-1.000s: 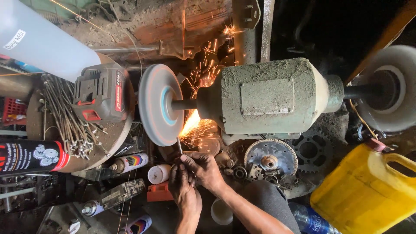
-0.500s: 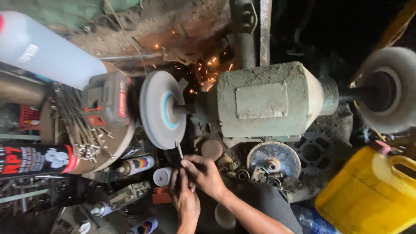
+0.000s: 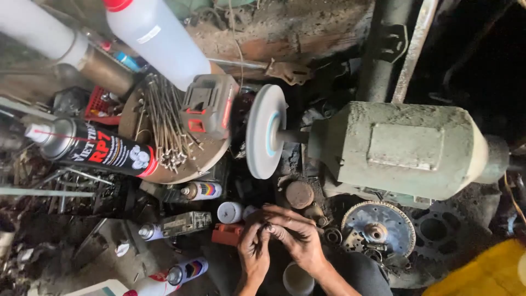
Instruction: A person uses a bench grinder to sharpen or shape the tip of a small metal rod in a workshop environment.
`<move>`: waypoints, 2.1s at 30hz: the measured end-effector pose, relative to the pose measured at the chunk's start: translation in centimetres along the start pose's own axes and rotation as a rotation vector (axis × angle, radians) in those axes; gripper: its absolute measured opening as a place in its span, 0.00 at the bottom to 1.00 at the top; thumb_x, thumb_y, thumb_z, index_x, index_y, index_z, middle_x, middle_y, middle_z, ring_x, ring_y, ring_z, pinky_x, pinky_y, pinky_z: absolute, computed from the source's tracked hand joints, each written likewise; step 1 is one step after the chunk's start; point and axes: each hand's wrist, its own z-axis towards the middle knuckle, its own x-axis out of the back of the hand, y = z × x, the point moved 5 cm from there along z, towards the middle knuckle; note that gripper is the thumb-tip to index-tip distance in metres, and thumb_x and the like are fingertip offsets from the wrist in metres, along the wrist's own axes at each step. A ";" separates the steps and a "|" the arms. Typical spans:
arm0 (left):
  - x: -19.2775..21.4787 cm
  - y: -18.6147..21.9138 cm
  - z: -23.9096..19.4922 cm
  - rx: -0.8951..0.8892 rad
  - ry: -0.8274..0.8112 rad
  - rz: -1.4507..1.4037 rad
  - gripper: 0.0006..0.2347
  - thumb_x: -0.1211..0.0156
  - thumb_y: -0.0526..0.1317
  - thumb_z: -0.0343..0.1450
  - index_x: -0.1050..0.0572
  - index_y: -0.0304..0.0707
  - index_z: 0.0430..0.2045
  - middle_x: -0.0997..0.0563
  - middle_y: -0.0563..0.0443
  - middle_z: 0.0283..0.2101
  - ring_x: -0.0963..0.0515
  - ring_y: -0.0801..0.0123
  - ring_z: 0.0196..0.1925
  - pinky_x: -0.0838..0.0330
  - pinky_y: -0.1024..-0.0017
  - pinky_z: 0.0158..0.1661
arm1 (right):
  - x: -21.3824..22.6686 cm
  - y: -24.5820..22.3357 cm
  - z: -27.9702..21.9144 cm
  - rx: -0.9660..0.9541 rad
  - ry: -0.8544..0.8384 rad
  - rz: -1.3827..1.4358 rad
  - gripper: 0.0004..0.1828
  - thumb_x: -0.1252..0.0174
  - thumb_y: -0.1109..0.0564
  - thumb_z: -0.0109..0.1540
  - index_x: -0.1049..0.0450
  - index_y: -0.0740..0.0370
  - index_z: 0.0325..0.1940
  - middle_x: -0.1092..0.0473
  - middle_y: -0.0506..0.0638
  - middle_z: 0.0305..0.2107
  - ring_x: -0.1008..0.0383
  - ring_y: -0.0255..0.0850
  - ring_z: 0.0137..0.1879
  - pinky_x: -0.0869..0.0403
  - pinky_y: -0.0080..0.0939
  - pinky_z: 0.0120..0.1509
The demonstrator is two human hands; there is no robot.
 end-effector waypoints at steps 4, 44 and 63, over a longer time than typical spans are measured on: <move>0.1 1.2 0.8 -0.054 0.009 -0.046 0.12 0.46 0.44 0.76 0.21 0.33 0.42 0.16 0.44 0.47 0.16 0.61 0.49 0.24 0.69 0.50 | -0.1 0.9 -0.6 -0.047 0.020 0.020 0.12 0.39 0.59 0.64 0.18 0.66 0.48 0.25 0.62 0.56 0.23 0.54 0.64 0.25 0.51 0.71; -2.7 -1.4 2.1 0.186 0.027 -0.144 0.10 0.37 0.33 0.71 0.16 0.35 0.44 0.13 0.47 0.48 0.15 0.67 0.50 0.22 0.73 0.54 | 1.4 6.2 0.3 -0.409 0.209 0.009 0.19 0.38 0.52 0.62 0.19 0.65 0.53 0.18 0.55 0.48 0.18 0.39 0.50 0.19 0.37 0.55; -2.8 2.4 4.2 0.225 0.075 -0.190 0.08 0.36 0.33 0.70 0.16 0.36 0.41 0.17 0.49 0.43 0.19 0.68 0.50 0.24 0.70 0.56 | 1.1 4.2 2.3 -0.400 0.197 -0.046 0.14 0.41 0.51 0.66 0.17 0.63 0.38 0.21 0.45 0.31 0.26 0.31 0.39 0.24 0.33 0.42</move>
